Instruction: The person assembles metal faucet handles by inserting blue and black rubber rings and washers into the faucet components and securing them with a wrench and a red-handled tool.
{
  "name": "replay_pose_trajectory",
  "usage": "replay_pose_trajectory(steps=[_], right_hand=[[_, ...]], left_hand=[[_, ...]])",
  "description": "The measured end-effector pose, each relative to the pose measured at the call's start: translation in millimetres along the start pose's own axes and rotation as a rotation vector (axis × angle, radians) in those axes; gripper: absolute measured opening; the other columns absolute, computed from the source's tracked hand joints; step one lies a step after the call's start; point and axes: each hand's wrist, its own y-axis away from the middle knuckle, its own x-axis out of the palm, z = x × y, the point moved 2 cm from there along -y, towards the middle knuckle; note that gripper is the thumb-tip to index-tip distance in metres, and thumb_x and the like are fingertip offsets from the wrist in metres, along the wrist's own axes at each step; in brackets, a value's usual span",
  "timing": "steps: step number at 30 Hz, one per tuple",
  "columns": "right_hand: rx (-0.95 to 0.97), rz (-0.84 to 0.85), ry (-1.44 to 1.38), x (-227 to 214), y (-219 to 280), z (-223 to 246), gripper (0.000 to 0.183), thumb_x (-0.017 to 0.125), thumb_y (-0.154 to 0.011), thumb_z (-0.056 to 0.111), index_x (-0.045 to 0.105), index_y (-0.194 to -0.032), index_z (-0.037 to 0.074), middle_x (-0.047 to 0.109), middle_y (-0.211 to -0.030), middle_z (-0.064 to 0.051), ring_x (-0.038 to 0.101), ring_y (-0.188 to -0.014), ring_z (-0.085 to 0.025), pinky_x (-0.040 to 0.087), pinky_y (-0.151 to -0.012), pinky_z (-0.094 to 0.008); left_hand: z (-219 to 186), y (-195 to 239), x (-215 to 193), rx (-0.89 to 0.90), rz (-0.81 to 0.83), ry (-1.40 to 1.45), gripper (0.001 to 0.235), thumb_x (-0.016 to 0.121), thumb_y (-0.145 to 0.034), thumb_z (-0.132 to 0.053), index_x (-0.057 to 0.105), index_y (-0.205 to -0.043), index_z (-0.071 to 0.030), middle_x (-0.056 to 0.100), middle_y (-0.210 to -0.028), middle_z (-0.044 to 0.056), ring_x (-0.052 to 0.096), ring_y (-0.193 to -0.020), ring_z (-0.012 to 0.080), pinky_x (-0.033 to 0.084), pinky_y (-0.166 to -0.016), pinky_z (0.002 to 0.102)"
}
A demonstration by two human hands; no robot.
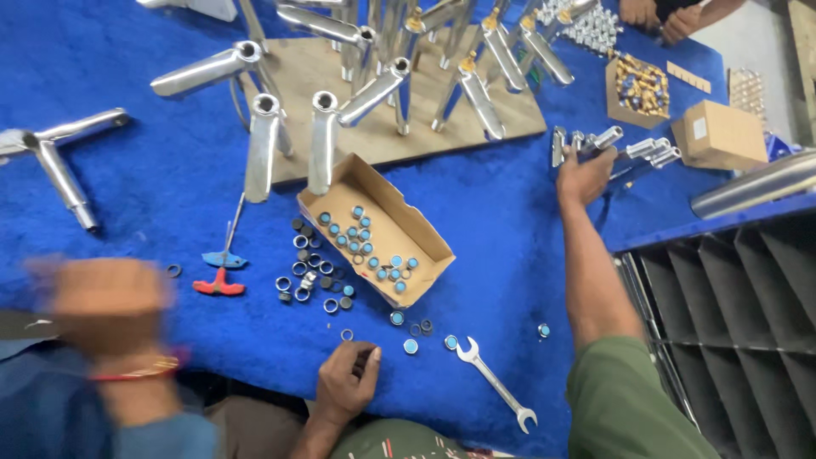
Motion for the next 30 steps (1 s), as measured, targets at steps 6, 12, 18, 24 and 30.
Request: replay_pose_trajectory(steps=[6, 12, 18, 24, 30], right_hand=[[-0.101, -0.050, -0.039, -13, 11, -1, 0.072, 0.091, -0.082, 0.019, 0.049, -0.136, -0.002, 0.065, -0.126, -0.023, 0.062, -0.118, -0.042, 0.047, -0.100, -0.048], [0.027, 0.012, -0.281, -47, 34, -12, 0.059, 0.086, -0.088, 0.013, 0.051, -0.134, 0.000, 0.068, -0.124, -0.016, 0.073, -0.105, -0.027, 0.057, -0.094, -0.036], [0.065, 0.229, -0.271, -131, 149, -34, 0.032, 0.079, -0.094, 0.015, 0.067, -0.120, 0.002, 0.075, -0.113, -0.015, 0.076, -0.098, -0.025, 0.059, -0.087, -0.036], [0.206, 0.304, -0.098, -257, 265, -87, 0.017, 0.076, -0.097, 0.016, 0.075, -0.107, 0.003, 0.077, -0.099, -0.013, 0.074, -0.089, -0.022, 0.058, -0.083, -0.036], [0.078, 0.164, -0.042, -321, 328, -92, 0.008, 0.074, -0.098, 0.008, 0.072, -0.102, 0.002, 0.072, -0.099, -0.015, 0.071, -0.087, -0.028, 0.056, -0.079, -0.037]], left_hand=[[28, -12, 79, 0.482, 0.442, -0.160, 0.010, 0.067, -0.092, -0.020, 0.071, -0.089, -0.012, 0.067, -0.079, 0.003, 0.065, -0.073, 0.0167, 0.054, -0.062, 0.031], [-6, 39, 196, 1.307, 0.849, -0.589, 0.011, 0.063, -0.084, -0.027, 0.069, -0.075, -0.025, 0.062, -0.101, -0.006, 0.056, -0.111, 0.0171, 0.048, -0.093, 0.035], [-25, 37, 215, 1.378, 0.919, -0.516, 0.016, 0.057, -0.089, -0.031, 0.070, -0.080, -0.033, 0.062, -0.104, -0.008, 0.053, -0.115, 0.0149, 0.045, -0.087, 0.040], [-18, 51, 179, 1.002, 0.752, -0.331, 0.011, 0.058, -0.094, -0.025, 0.069, -0.092, -0.024, 0.063, -0.090, -0.001, 0.060, -0.089, 0.0156, 0.048, -0.079, 0.036], [41, 17, 6, -0.050, 0.006, 0.311, 0.013, 0.067, -0.102, -0.011, 0.066, -0.099, 0.001, 0.068, -0.078, 0.007, 0.062, -0.062, 0.0091, 0.051, -0.055, 0.025]])
